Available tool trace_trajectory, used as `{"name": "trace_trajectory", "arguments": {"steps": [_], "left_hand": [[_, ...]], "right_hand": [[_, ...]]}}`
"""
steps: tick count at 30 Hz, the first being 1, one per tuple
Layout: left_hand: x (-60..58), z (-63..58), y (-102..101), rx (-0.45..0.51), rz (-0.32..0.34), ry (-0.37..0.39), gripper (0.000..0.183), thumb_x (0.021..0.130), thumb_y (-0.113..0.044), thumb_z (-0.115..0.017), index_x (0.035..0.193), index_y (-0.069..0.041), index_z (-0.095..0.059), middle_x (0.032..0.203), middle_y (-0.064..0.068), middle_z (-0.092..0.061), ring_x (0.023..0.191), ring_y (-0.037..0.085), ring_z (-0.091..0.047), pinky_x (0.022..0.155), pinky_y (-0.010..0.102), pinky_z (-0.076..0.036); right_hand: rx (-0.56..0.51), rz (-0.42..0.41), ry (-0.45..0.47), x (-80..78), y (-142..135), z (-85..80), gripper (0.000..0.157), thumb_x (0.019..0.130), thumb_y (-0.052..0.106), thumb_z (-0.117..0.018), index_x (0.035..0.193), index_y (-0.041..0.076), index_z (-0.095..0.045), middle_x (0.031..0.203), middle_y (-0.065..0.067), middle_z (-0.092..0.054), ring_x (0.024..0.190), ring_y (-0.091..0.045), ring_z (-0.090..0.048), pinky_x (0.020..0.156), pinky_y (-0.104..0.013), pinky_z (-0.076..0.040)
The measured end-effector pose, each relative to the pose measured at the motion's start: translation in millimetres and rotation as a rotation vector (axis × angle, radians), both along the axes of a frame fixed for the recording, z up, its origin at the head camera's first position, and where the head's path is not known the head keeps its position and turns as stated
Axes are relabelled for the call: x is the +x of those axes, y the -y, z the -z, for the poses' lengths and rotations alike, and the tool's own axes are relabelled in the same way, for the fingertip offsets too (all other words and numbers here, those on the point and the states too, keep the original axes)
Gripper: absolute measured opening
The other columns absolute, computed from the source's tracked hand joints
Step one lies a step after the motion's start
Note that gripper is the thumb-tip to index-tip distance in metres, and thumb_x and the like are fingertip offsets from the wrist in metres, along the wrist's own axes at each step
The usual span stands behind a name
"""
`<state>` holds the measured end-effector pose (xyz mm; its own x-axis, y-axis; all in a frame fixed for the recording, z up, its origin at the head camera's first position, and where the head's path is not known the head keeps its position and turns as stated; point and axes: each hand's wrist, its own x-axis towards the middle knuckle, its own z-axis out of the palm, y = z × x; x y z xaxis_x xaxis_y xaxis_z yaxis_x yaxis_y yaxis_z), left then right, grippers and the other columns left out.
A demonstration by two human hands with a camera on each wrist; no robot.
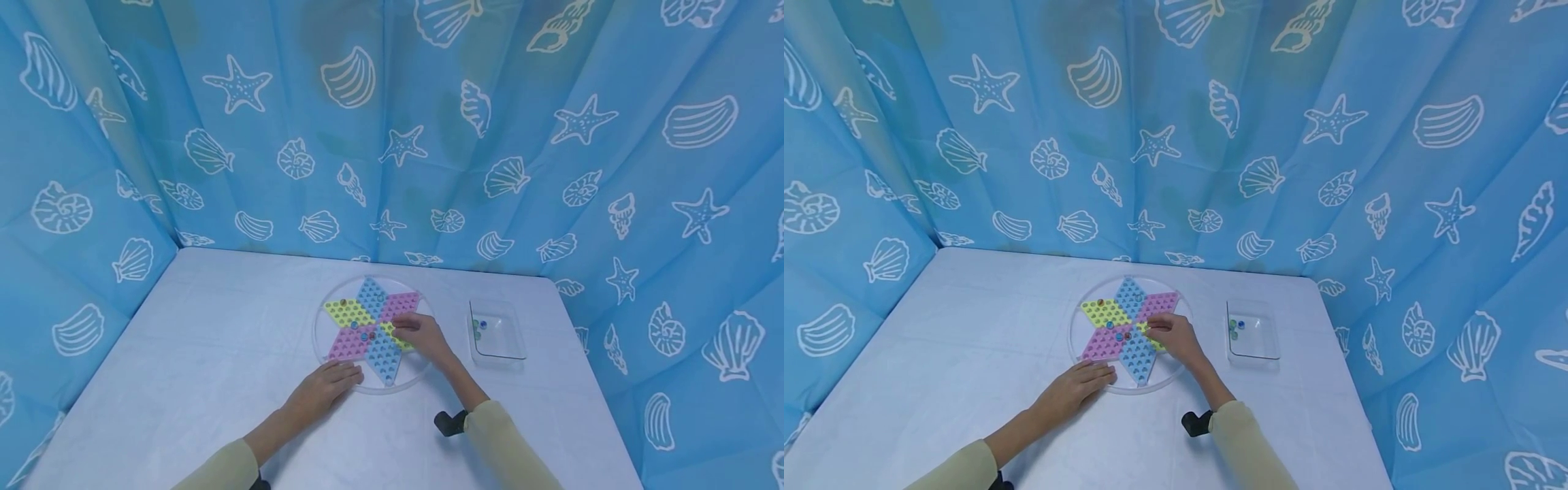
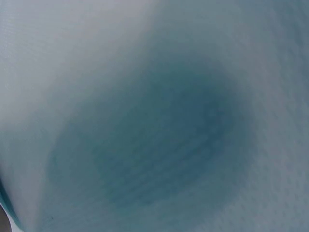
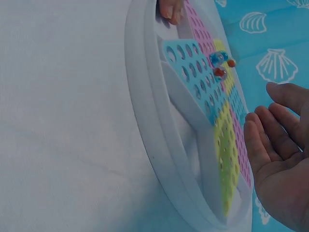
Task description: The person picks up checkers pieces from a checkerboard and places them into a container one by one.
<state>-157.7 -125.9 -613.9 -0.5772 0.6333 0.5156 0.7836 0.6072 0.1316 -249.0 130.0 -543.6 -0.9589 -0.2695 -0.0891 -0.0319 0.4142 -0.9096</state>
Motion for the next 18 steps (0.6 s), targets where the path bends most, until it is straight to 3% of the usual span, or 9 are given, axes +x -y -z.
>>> {"name": "trace_trajectory", "arguments": {"steps": [11, 18], "left_hand": [[0.9, -2.8, 0.5, -0.012, -0.006, 0.034, 0.033, 0.089, -0.009, -0.071, 0.123, -0.009, -0.069, 0.127, 0.007, -0.067, 0.119, 0.023, -0.062, 0.107, 0.044, -0.046], [1.2, -5.2, 0.3, -0.018, -0.002, 0.044, 0.034, 0.089, -0.009, -0.072, 0.122, -0.008, -0.069, 0.127, 0.007, -0.067, 0.119, 0.023, -0.062, 0.106, 0.044, -0.047]], "right_hand": [[0.051, -0.033, -0.045, 3.0, 24.1, 12.1, 0.027, 0.091, 0.007, -0.072, 0.116, 0.001, -0.07, 0.108, -0.011, -0.072, 0.1, -0.025, -0.069, 0.088, -0.033, -0.059], [0.113, -0.045, -0.094, 0.7, 31.8, 22.4, 0.025, 0.089, 0.008, -0.073, 0.113, 0.003, -0.072, 0.099, -0.005, -0.072, 0.091, -0.018, -0.068, 0.082, -0.03, -0.059]]}}
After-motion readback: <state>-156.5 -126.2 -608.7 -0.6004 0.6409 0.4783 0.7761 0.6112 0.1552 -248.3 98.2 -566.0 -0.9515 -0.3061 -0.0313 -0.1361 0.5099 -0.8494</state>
